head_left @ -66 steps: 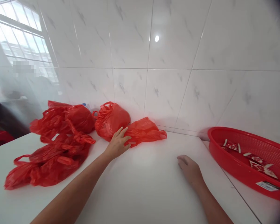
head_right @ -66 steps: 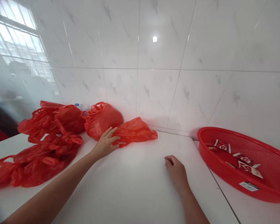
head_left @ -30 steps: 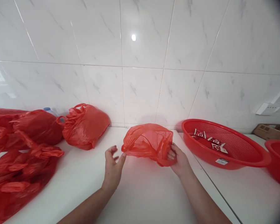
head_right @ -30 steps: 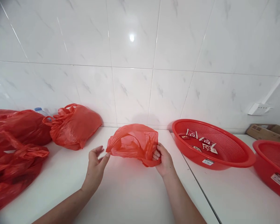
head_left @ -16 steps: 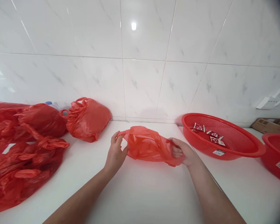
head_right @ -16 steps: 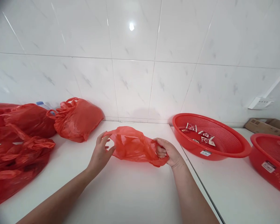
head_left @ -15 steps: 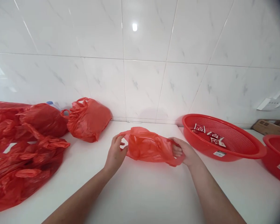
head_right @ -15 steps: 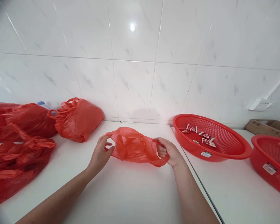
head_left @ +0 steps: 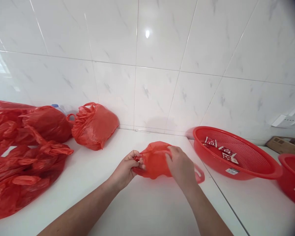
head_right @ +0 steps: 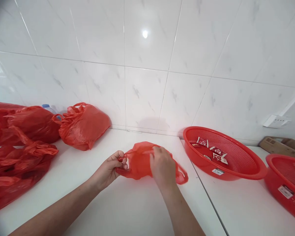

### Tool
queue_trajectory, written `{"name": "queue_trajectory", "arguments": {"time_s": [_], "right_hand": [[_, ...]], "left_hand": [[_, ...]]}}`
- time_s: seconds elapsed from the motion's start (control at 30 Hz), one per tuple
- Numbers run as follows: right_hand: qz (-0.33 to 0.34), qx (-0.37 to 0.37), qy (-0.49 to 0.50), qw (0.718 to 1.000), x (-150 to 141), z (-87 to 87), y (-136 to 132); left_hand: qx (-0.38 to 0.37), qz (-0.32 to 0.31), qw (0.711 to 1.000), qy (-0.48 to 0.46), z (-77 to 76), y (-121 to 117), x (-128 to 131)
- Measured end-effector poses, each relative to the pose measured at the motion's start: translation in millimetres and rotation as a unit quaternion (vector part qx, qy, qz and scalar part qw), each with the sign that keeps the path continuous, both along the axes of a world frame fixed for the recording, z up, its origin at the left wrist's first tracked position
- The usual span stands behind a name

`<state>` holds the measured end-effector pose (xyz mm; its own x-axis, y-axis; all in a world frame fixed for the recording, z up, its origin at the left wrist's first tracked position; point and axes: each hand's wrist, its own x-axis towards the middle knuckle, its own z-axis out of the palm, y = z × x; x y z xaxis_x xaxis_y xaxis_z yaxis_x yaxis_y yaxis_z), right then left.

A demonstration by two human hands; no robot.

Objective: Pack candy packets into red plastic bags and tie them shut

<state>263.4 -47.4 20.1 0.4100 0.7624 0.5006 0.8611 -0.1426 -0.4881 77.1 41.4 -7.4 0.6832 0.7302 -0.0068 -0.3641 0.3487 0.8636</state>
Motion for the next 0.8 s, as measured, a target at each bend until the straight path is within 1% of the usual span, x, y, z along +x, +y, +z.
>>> {"name": "queue_trajectory", "arguments": {"time_s": [0.03, 0.07, 0.13, 0.17, 0.23, 0.33, 0.4, 0.43, 0.47, 0.53, 0.63, 0.7, 0.8], "right_hand": [[-0.045, 0.006, -0.019, 0.999, 11.2, -8.5, 5.8], [-0.077, 0.005, -0.034, 0.996, 22.2, -16.5, 10.6], [-0.11, -0.005, -0.033, 0.993, 39.8, -30.9, 16.6], [-0.112, -0.011, -0.016, 0.994, 45.9, -37.3, 18.3], [-0.1, -0.021, 0.056, 0.993, 53.1, -48.7, 20.1], [-0.072, -0.04, 0.167, 0.982, 59.1, -59.6, 21.4], [-0.044, -0.055, 0.218, 0.973, 63.8, -60.7, 21.0], [-0.021, -0.065, 0.241, 0.968, 66.3, -59.2, 20.1], [0.008, -0.076, 0.271, 0.959, 68.9, -56.8, 18.4], [0.072, -0.09, 0.339, 0.934, 73.6, -50.2, 12.5], [0.143, -0.079, 0.421, 0.892, 79.7, -42.8, 0.0], [0.155, -0.058, 0.45, 0.877, 84.7, -41.4, -7.5], [0.137, -0.026, 0.464, 0.875, 94.7, -39.5, -12.5]], "left_hand": [[-0.026, -0.007, 1.0, -0.008, -1.7, 2.0, -1.3], [-0.043, -0.01, 0.999, -0.012, -3.6, 4.1, -2.5], [-0.051, -0.017, 0.999, -0.007, -7.4, 7.4, -4.3], [-0.05, -0.024, 0.998, -0.001, -8.9, 8.4, -5.0], [-0.048, -0.042, 0.998, 0.018, -10.8, 8.7, -6.2], [0.009, -0.072, 0.991, 0.116, -11.8, 7.0, -8.2], [0.053, -0.09, 0.978, 0.18, -12.4, 6.8, -9.2], [0.062, -0.094, 0.975, 0.194, -13.1, 7.5, -9.5], [0.06, -0.093, 0.975, 0.191, -14.0, 8.6, -9.8], [0.042, -0.08, 0.982, 0.168, -16.3, 12.1, -10.2], [0.005, -0.051, 0.99, 0.128, -19.0, 17.4, -10.9], [-0.02, -0.037, 0.994, 0.1, -19.0, 19.5, -11.5], [-0.046, -0.018, 0.997, 0.051, -16.8, 20.8, -12.5]]}}
